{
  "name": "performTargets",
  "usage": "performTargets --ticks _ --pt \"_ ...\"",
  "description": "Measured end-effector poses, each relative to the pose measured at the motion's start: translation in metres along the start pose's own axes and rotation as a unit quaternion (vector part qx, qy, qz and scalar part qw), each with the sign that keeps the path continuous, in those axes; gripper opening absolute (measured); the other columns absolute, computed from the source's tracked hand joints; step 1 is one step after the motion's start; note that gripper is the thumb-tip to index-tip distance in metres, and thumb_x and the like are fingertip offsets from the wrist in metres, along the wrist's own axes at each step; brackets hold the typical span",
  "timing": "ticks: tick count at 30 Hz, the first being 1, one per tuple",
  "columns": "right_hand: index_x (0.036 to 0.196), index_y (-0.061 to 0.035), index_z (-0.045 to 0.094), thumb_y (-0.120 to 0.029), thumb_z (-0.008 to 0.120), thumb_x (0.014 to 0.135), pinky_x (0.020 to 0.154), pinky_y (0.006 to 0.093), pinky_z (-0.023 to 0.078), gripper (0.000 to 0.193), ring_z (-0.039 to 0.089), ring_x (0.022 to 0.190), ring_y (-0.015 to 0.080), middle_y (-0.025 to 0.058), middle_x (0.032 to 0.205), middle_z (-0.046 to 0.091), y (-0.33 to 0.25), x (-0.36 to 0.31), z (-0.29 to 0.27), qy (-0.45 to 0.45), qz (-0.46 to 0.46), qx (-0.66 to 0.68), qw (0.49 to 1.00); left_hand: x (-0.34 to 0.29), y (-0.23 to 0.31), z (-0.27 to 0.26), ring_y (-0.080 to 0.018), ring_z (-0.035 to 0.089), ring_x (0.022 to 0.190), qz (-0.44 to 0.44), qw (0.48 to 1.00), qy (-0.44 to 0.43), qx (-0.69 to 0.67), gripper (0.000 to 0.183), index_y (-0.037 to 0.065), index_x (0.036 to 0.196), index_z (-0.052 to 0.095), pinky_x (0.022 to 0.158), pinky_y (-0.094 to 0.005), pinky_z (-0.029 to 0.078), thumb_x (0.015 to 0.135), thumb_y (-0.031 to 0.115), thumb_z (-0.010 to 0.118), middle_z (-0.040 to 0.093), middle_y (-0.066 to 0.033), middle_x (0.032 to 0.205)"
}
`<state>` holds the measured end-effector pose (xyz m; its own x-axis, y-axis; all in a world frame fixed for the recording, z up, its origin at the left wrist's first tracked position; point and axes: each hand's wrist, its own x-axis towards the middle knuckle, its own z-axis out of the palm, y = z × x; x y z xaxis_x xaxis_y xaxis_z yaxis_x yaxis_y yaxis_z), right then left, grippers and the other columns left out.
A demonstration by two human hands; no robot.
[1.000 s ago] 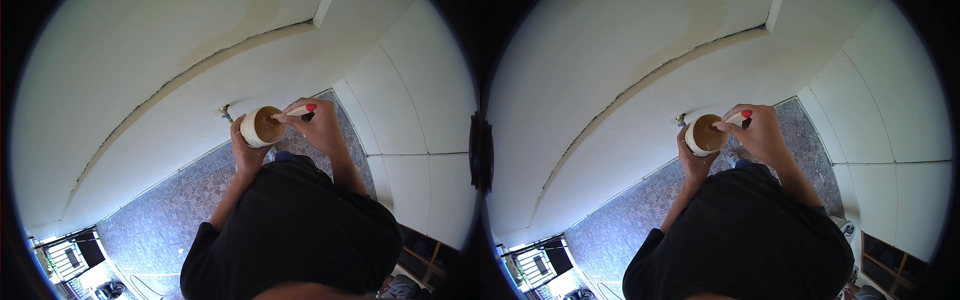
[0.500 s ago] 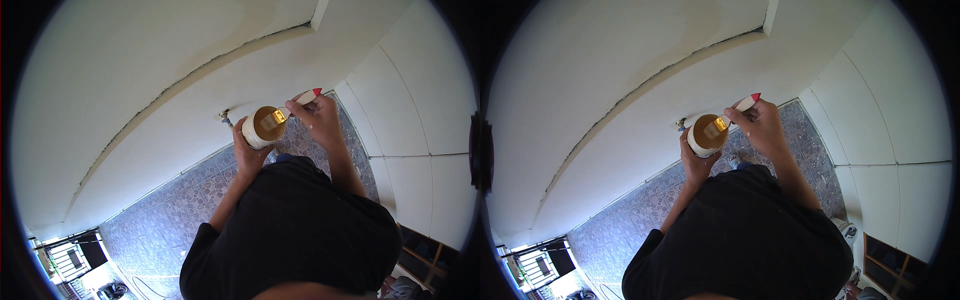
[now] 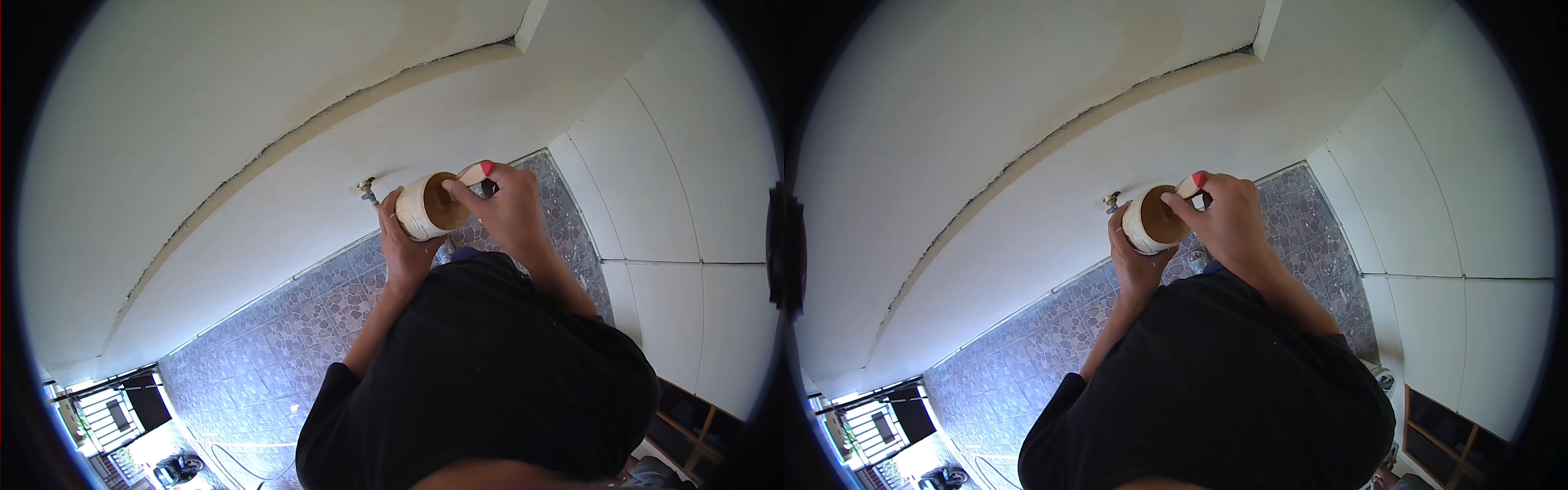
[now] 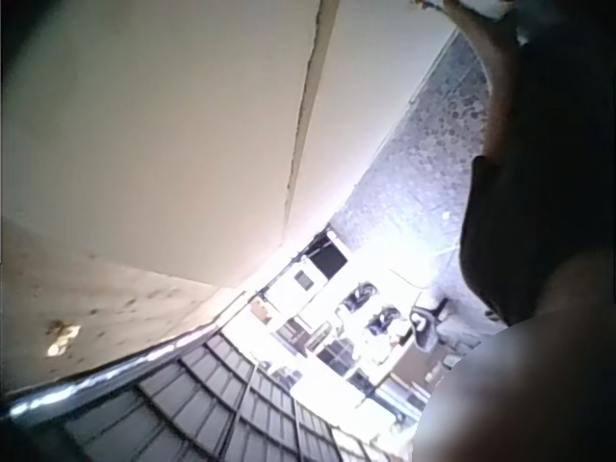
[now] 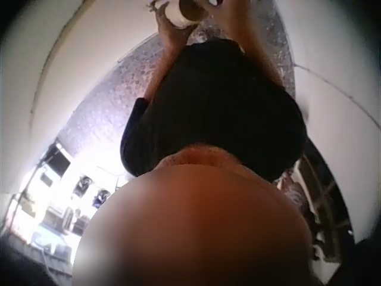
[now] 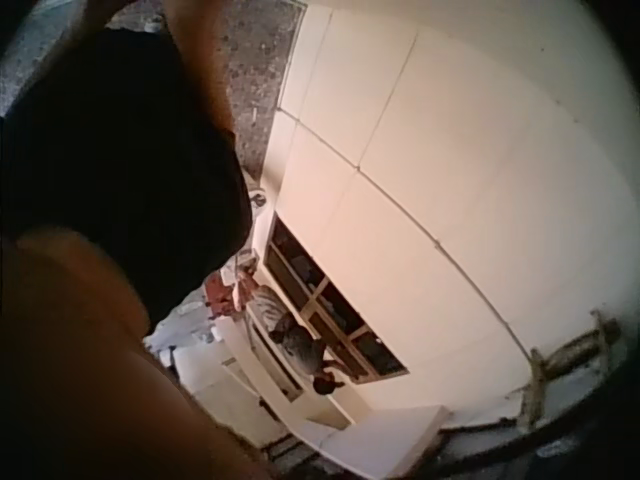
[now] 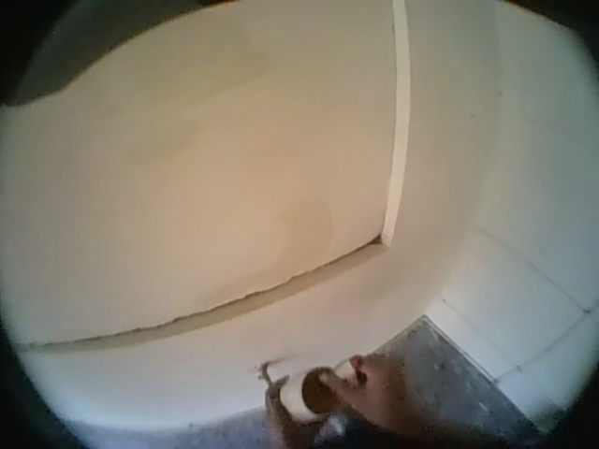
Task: The person is painting the edge of a ceiling beam using a brush and a small paint container.
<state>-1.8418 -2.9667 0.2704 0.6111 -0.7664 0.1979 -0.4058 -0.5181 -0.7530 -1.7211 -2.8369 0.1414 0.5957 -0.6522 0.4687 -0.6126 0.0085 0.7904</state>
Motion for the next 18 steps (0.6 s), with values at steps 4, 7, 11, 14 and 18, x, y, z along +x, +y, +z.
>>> performTargets --ticks 4,7,11,14,18 --pt "0.084 0.0005 0.076 -0.021 0.092 0.081 0.059 0.0377 0.052 0.026 0.069 0.063 0.0276 0.0142 0.074 0.071 0.011 -0.002 0.018 0.036 -0.075 -0.081 0.993 0.004 0.005 0.0 -0.0469 0.059 0.124 0.017 1.0 0.011 0.006 0.103 -0.001 0.146 0.044 0.103 -0.0532 0.052 0.061 0.009 0.101 0.055 -0.0236 0.139" --pt "0.084 0.0006 0.076 -0.022 0.092 0.08 0.061 0.0409 0.054 0.028 0.067 0.064 0.0351 0.0165 0.073 0.069 0.011 -0.003 0.024 0.041 -0.09 -0.088 0.991 0.004 0.007 0.0 -0.0473 0.059 0.124 -0.01 1.0 0.013 0.0 0.105 -0.002 0.148 0.042 0.103 -0.053 0.052 0.062 0.011 0.101 0.055 -0.025 0.138" --pt "0.082 0.0005 0.076 -0.022 0.092 0.08 0.061 0.0411 0.054 0.028 0.069 0.065 0.0353 0.0166 0.073 0.07 0.011 -0.003 0.028 0.049 -0.093 -0.108 0.989 0.002 0.005 -0.003 -0.0477 0.059 0.124 0.018 1.0 0.016 0.018 0.106 -0.002 0.149 0.04 0.102 -0.0523 0.053 0.063 0.012 0.101 0.055 -0.0257 0.138" --pt "0.087 -0.0002 0.077 -0.022 0.089 0.083 0.061 0.042 0.054 0.025 0.069 0.065 0.0365 0.0175 0.073 0.07 0.008 -0.004 0.025 0.029 -0.075 -0.092 0.992 0.002 0.004 -0.004 -0.0477 0.059 0.125 0.019 0.999 0.017 0.02 0.106 -0.003 0.149 0.04 0.103 -0.0523 0.053 0.064 0.012 0.101 0.055 -0.0255 0.138" --pt "0.092 0.0009 0.08 -0.019 0.089 0.086 0.052 0.0293 0.044 0.023 0.058 0.052 0.0126 0.0118 0.078 0.077 -0.002 -0.002 0.014 0.046 -0.052 0.034 0.997 0.001 0.002 -0.006 -0.0475 0.059 0.125 0.016 1.0 0.017 0.006 0.103 -0.003 0.148 0.041 0.103 -0.0523 0.053 0.064 0.011 0.1 0.054 -0.0248 0.139"
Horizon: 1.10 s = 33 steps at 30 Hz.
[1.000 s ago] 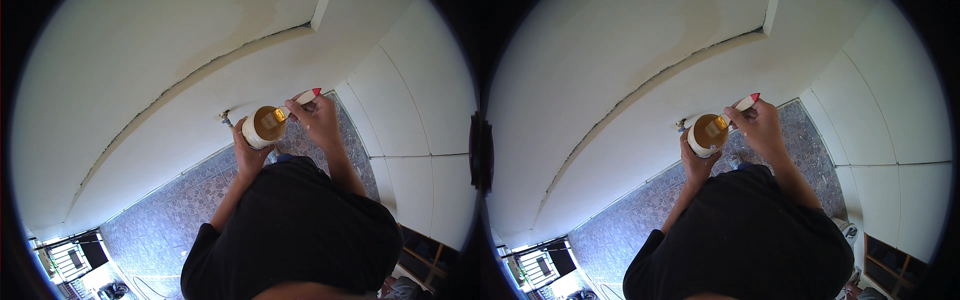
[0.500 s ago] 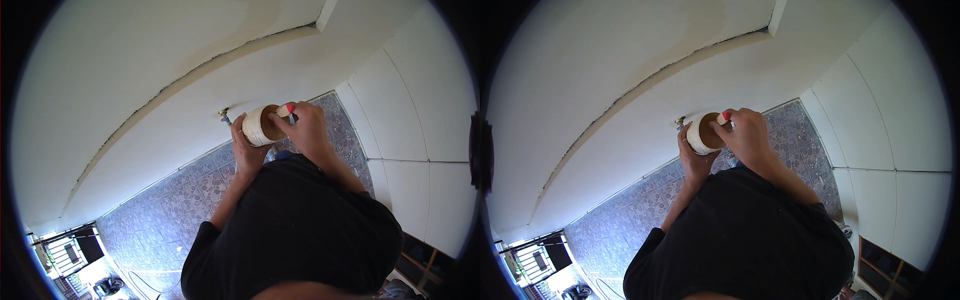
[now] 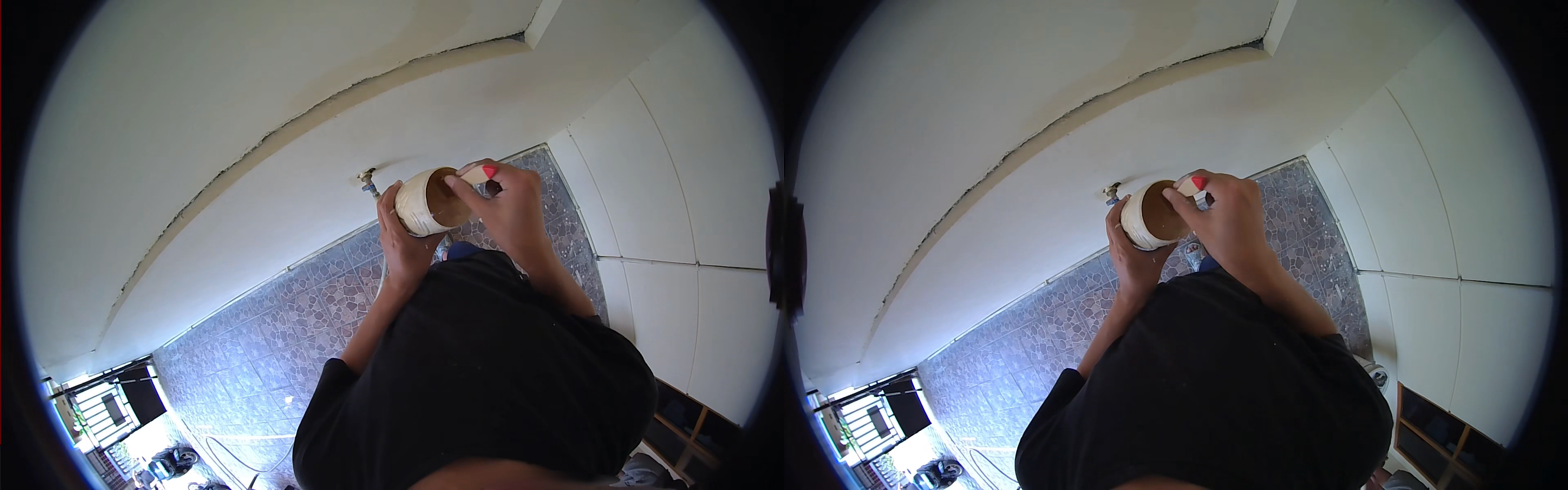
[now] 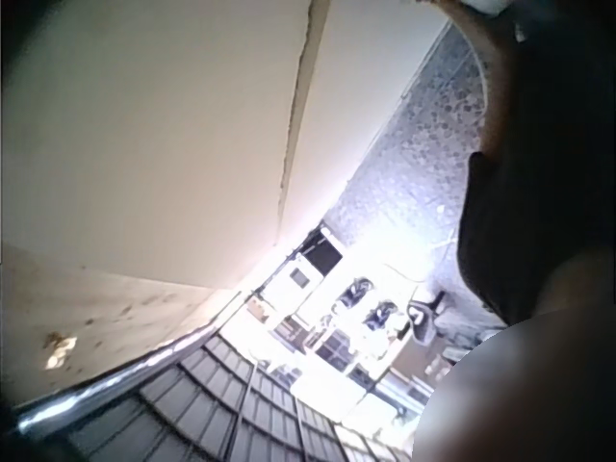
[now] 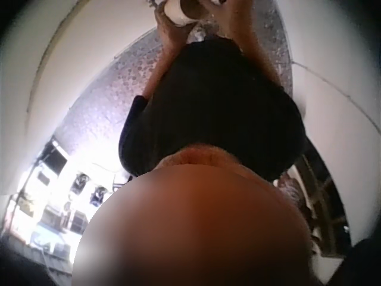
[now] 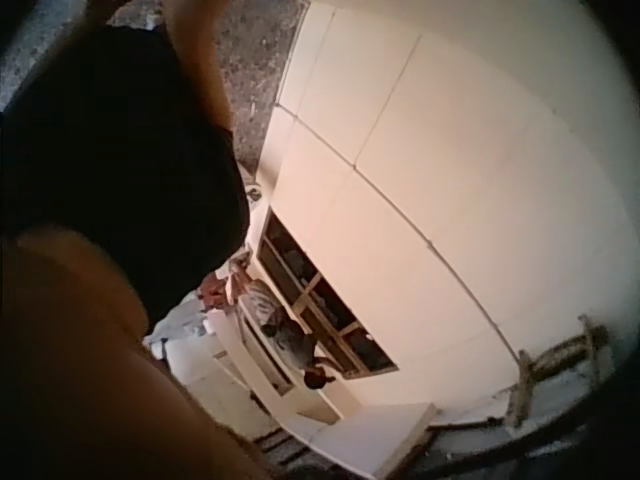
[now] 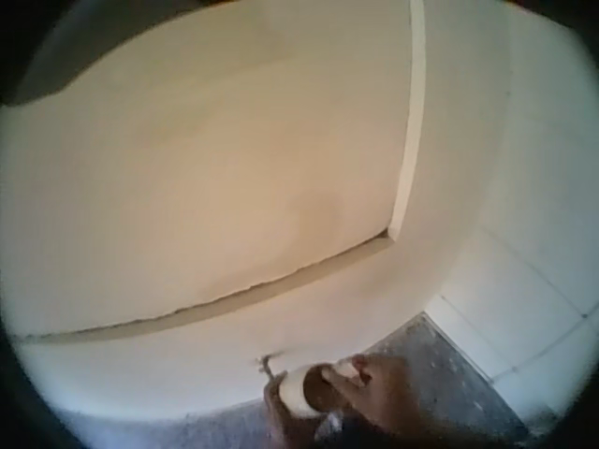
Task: The person is painting the edge of a ceiling beam using a brush and a small paint container.
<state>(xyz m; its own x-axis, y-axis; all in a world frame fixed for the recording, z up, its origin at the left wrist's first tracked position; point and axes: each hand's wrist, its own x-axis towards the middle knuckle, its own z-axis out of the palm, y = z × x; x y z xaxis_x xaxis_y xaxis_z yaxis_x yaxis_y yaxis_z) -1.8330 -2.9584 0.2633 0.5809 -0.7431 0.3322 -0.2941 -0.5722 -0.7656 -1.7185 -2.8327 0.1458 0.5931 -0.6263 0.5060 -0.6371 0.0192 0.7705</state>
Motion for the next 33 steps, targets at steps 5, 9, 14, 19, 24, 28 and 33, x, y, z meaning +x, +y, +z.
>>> performTargets --ticks 5,9,14,19,24,28,33 --pt "0.098 0.0005 0.082 -0.015 0.088 0.088 0.051 0.0237 0.039 0.019 0.052 0.057 0.002 0.0074 0.085 0.08 -0.008 -0.002 -0.012 -0.085 0.056 0.051 0.993 -0.007 -0.007 0.001 -0.044 0.06 0.125 -0.024 1.0 -0.001 -0.003 0.099 -0.002 0.146 0.044 0.104 -0.0504 0.052 0.065 0.013 0.1 0.055 -0.0225 0.14" --pt "0.098 0.001 0.081 -0.011 0.087 0.09 0.056 0.0236 0.044 0.016 0.058 0.061 0.0034 0.0065 0.086 0.08 -0.012 -0.008 -0.011 -0.055 0.038 0.069 0.995 -0.008 -0.011 0.002 -0.0405 0.061 0.127 -0.043 0.999 -0.005 -0.014 0.096 -0.001 0.145 0.046 0.106 -0.0483 0.051 0.066 0.013 0.099 0.056 -0.0207 0.14" --pt "0.097 -0.0031 0.082 -0.02 0.087 0.089 0.056 0.0265 0.047 0.019 0.062 0.057 0.01 0.0086 0.08 0.079 0.001 -0.013 -0.003 -0.008 0.027 0.087 0.996 -0.005 -0.008 0.001 -0.045 0.058 0.126 -0.047 0.998 -0.022 -0.035 0.103 -0.001 0.147 0.043 0.105 -0.0528 0.05 0.062 0.008 0.1 0.054 -0.023 0.139" --pt "0.097 0.0022 0.08 -0.015 0.088 0.09 0.071 0.0267 0.055 0.02 0.071 0.077 0.0105 0.0091 0.087 0.08 0.003 -0.01 -0.011 -0.024 0.076 0.113 0.99 -0.005 -0.008 -0.001 -0.0446 0.058 0.126 -0.043 0.998 -0.025 -0.03 0.103 0.0 0.147 0.043 0.106 -0.0524 0.05 0.061 0.007 0.1 0.054 -0.0228 0.139" --pt "0.097 0.0029 0.08 -0.014 0.087 0.091 0.069 0.0262 0.053 0.019 0.069 0.076 0.0095 0.0068 0.085 0.079 0.016 -0.01 -0.015 -0.036 0.149 0.126 0.98 -0.005 -0.003 -0.002 -0.0448 0.057 0.128 -0.067 0.997 -0.036 -0.022 0.103 0.0 0.147 0.044 0.107 -0.0523 0.048 0.059 0.005 0.099 0.053 -0.0221 0.142" --pt "0.097 0.003 0.079 -0.013 0.087 0.091 0.067 0.0251 0.052 0.019 0.067 0.075 0.0079 0.0056 0.085 0.078 0.018 -0.017 -0.01 -0.035 0.164 0.162 0.972 -0.009 -0.001 -0.003 -0.045 0.056 0.129 -0.077 0.996 -0.037 -0.014 0.103 0.0 0.146 0.044 0.108 -0.0525 0.048 0.059 0.004 0.098 0.053 -0.0216 0.142" --pt "0.097 0.0015 0.079 -0.016 0.086 0.092 0.061 0.0242 0.047 0.019 0.063 0.069 0.0056 0.0032 0.08 0.075 0.025 -0.019 -0.009 0.007 0.16 0.193 0.968 -0.013 0.0 -0.003 -0.0455 0.056 0.129 -0.085 0.995 -0.042 -0.017 0.102 0.0 0.146 0.043 0.108 -0.0527 0.048 0.059 0.003 0.096 0.053 -0.0218 0.142"
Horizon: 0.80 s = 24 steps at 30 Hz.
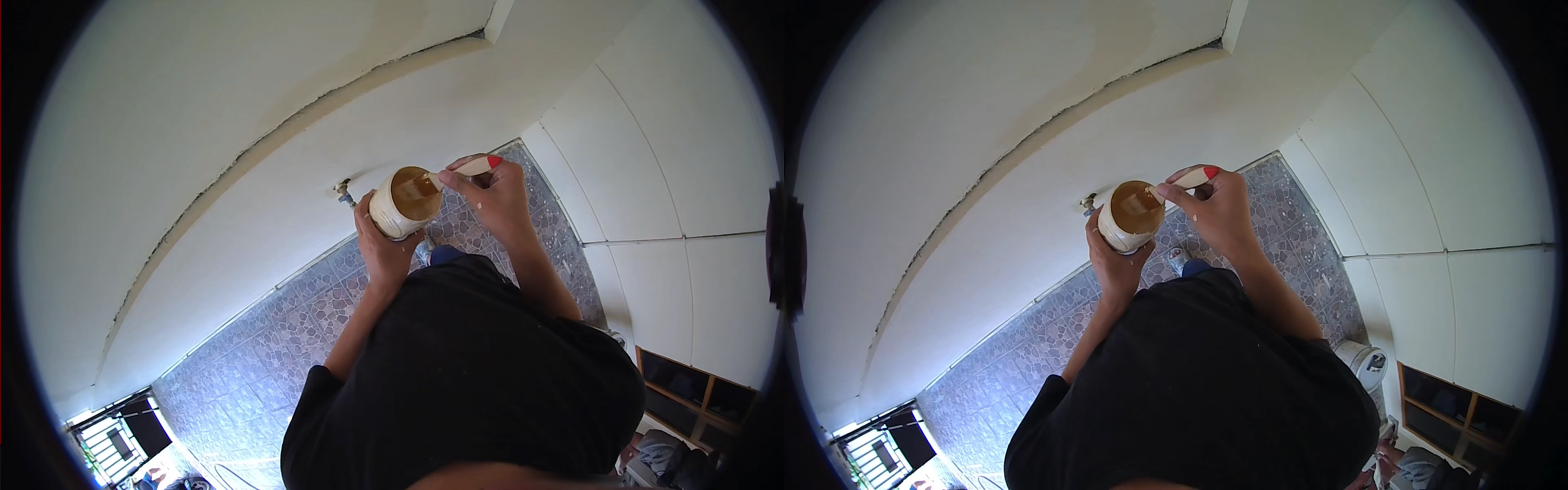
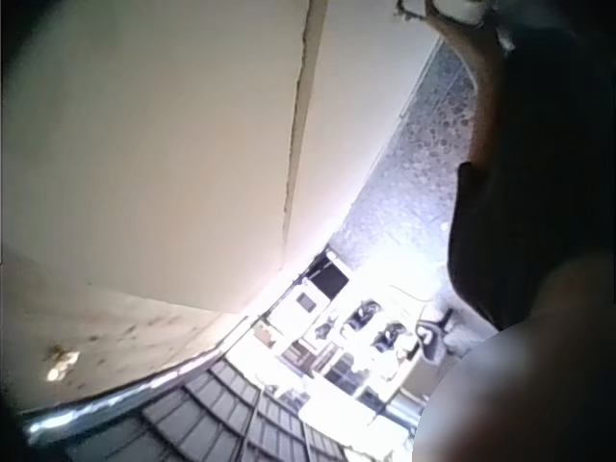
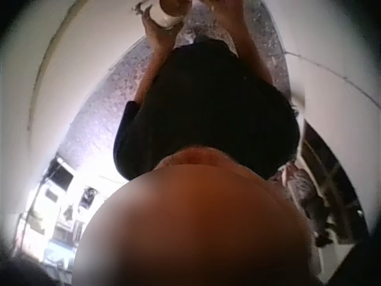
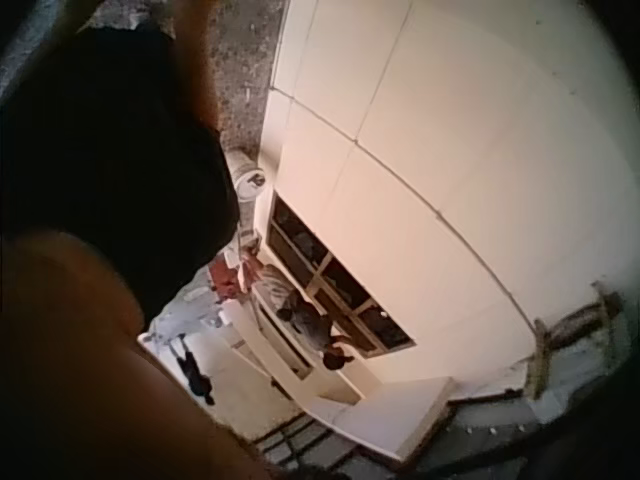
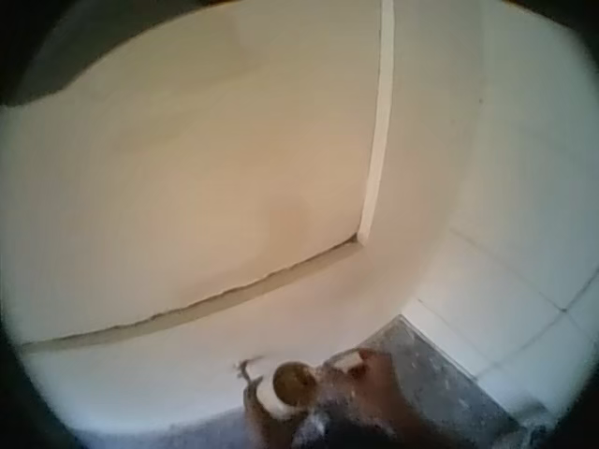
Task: The person is painting the edge of a ceiling beam using a brush and a small paint container.
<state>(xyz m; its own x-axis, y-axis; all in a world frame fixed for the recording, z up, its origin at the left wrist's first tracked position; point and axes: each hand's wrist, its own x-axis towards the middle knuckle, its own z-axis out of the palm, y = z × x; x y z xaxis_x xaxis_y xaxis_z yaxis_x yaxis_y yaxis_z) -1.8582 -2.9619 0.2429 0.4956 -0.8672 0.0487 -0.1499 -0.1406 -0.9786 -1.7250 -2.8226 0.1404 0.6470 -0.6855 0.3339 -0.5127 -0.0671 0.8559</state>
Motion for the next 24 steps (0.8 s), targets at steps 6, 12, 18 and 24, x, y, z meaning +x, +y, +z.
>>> performTargets --ticks 6,12,18,24 --pt "0.105 0.0053 0.074 -0.018 0.081 0.097 0.065 0.0247 0.053 0.026 0.068 0.072 0.0117 0.0085 0.087 0.075 0.013 0.02 -0.012 0.004 0.13 0.176 0.976 0.012 -0.002 0.004 -0.046 0.056 0.128 0.006 1.0 -0.004 -0.003 0.101 -0.001 0.145 0.043 0.107 -0.053 0.049 0.06 0.003 0.096 0.053 -0.0224 0.141" --pt "0.114 0.0034 0.068 -0.021 0.07 0.105 0.068 0.028 0.06 0.026 0.072 0.075 0.0161 0.0105 0.097 0.075 0.032 0.035 -0.016 -0.03 0.203 0.329 0.922 0.02 0.0 0.003 -0.0456 0.058 0.126 0.007 1.0 0.008 -0.01 0.098 0.0 0.146 0.042 0.106 -0.0517 0.049 0.064 0.005 0.095 0.054 -0.0228 0.138" --pt "0.11 -0.0005 0.067 -0.023 0.067 0.108 0.066 0.0243 0.063 0.022 0.074 0.081 0.0156 0.0101 0.096 0.074 0.047 0.038 -0.015 -0.088 0.241 0.465 0.848 0.01 -0.015 0.013 -0.0431 0.059 0.126 -0.054 0.997 -0.008 -0.062 0.097 0.001 0.147 0.044 0.106 -0.0499 0.05 0.066 0.014 0.098 0.057 -0.0226 0.136" --pt "0.113 -0.0038 0.065 -0.022 0.067 0.108 0.081 0.0241 0.062 0.019 0.072 0.093 0.0141 0.0067 0.107 0.071 0.044 0.046 -0.014 -0.163 0.142 0.521 0.825 0.014 0.001 0.008 -0.033 0.07 0.113 -0.068 0.996 0.0 -0.057 0.091 -0.002 0.14 0.045 0.095 -0.0442 0.057 0.071 0.023 0.099 0.066 -0.0208 0.125"
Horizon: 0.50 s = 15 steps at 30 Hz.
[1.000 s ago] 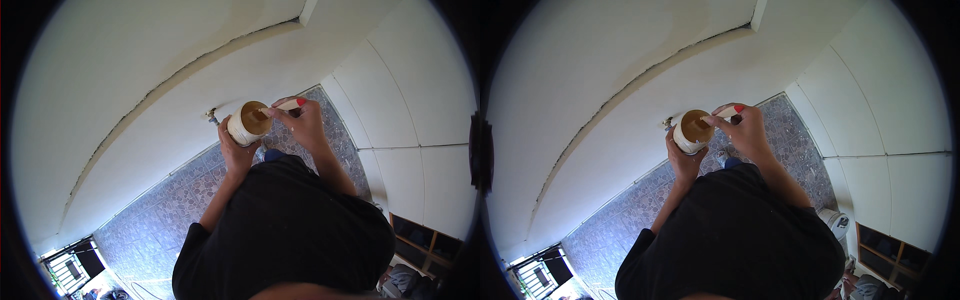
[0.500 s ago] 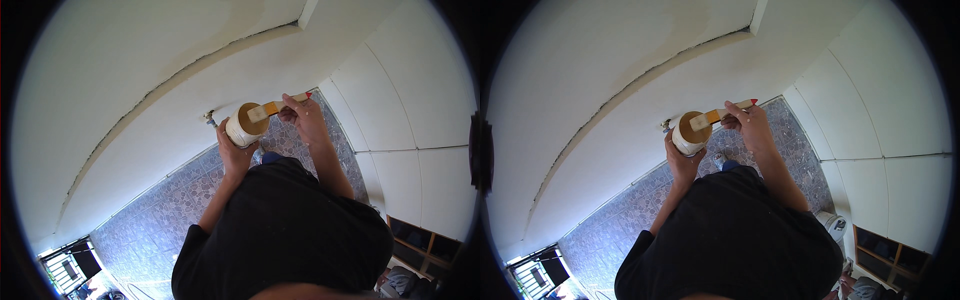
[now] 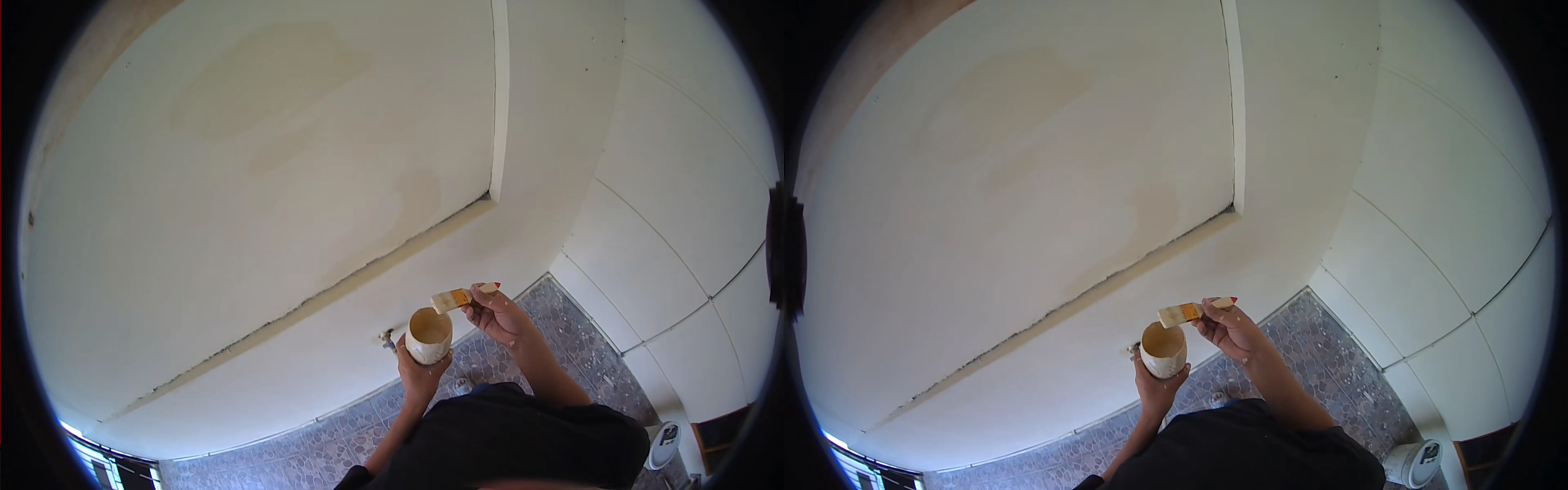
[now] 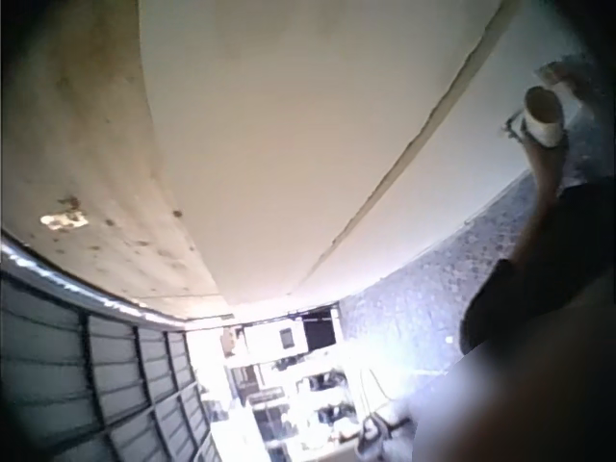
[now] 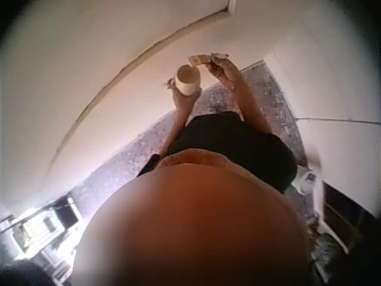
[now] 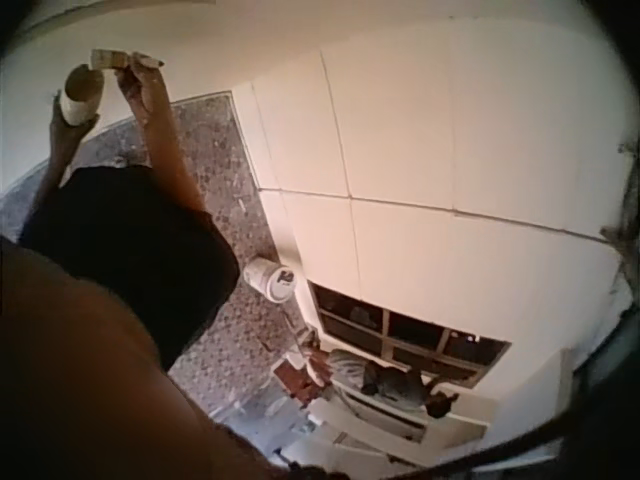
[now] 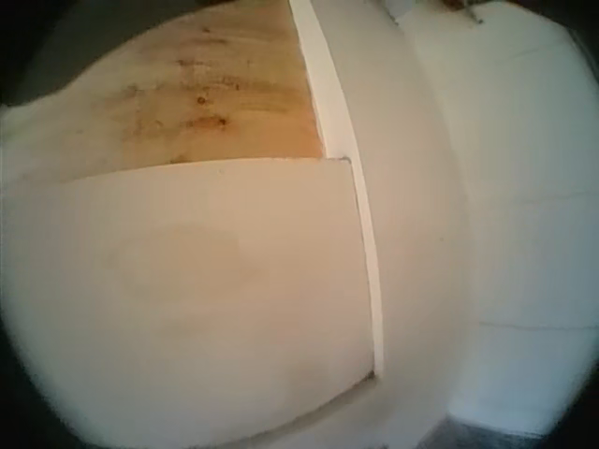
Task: The person is painting the edge of a ceiling beam using a brush and a small paint container.
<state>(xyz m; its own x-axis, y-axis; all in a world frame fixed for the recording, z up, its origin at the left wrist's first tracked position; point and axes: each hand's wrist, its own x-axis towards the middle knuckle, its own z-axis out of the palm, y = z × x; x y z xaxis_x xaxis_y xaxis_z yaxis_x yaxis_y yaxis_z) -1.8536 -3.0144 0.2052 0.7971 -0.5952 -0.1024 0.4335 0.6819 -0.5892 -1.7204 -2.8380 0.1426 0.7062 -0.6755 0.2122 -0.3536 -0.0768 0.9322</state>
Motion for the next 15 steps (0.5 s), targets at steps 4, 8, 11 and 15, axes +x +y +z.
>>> performTargets --ticks 4,8,11,15 --pt "0.116 -0.0026 0.065 -0.016 0.07 0.106 0.086 0.0233 0.061 0.018 0.072 0.097 0.0139 0.0066 0.111 0.07 -0.015 0.02 0.015 -0.054 -0.04 0.012 0.998 0.012 0.003 -0.002 -0.0314 0.07 0.113 0.011 1.0 -0.004 0.011 0.091 -0.002 0.14 0.044 0.094 -0.0439 0.057 0.072 0.024 0.099 0.067 -0.0209 0.125" --pt "0.12 -0.0008 0.065 -0.012 0.07 0.105 0.086 0.0237 0.061 0.02 0.071 0.098 0.0138 0.0067 0.11 0.07 -0.038 0.04 0.039 -0.065 -0.066 0.011 0.996 0.021 0.014 -0.004 -0.0349 0.067 0.119 -0.014 1.0 -0.009 -0.011 0.094 -0.002 0.143 0.044 0.099 -0.0454 0.055 0.071 0.024 0.099 0.063 -0.0222 0.129" --pt "0.122 -0.0011 0.065 -0.011 0.069 0.105 0.088 0.0259 0.061 0.02 0.069 0.095 0.0148 0.0074 0.112 0.068 -0.059 0.054 0.059 -0.062 -0.122 0.0 0.991 0.021 0.006 0.0 -0.0351 0.068 0.118 0.0 1.0 0.004 -0.01 0.094 -0.002 0.143 0.043 0.097 -0.0454 0.055 0.072 0.024 0.099 0.064 -0.022 0.129" --pt "0.123 0.0015 0.065 -0.013 0.074 0.102 0.094 0.0335 0.059 0.027 0.069 0.101 0.0165 0.0078 0.113 0.068 -0.104 0.078 0.094 -0.036 -0.275 -0.075 0.958 0.011 0.015 0.003 -0.0295 0.069 0.114 0.018 1.0 0.012 -0.016 0.089 -0.001 0.141 0.044 0.095 -0.043 0.057 0.074 0.023 0.098 0.067 -0.0192 0.126"
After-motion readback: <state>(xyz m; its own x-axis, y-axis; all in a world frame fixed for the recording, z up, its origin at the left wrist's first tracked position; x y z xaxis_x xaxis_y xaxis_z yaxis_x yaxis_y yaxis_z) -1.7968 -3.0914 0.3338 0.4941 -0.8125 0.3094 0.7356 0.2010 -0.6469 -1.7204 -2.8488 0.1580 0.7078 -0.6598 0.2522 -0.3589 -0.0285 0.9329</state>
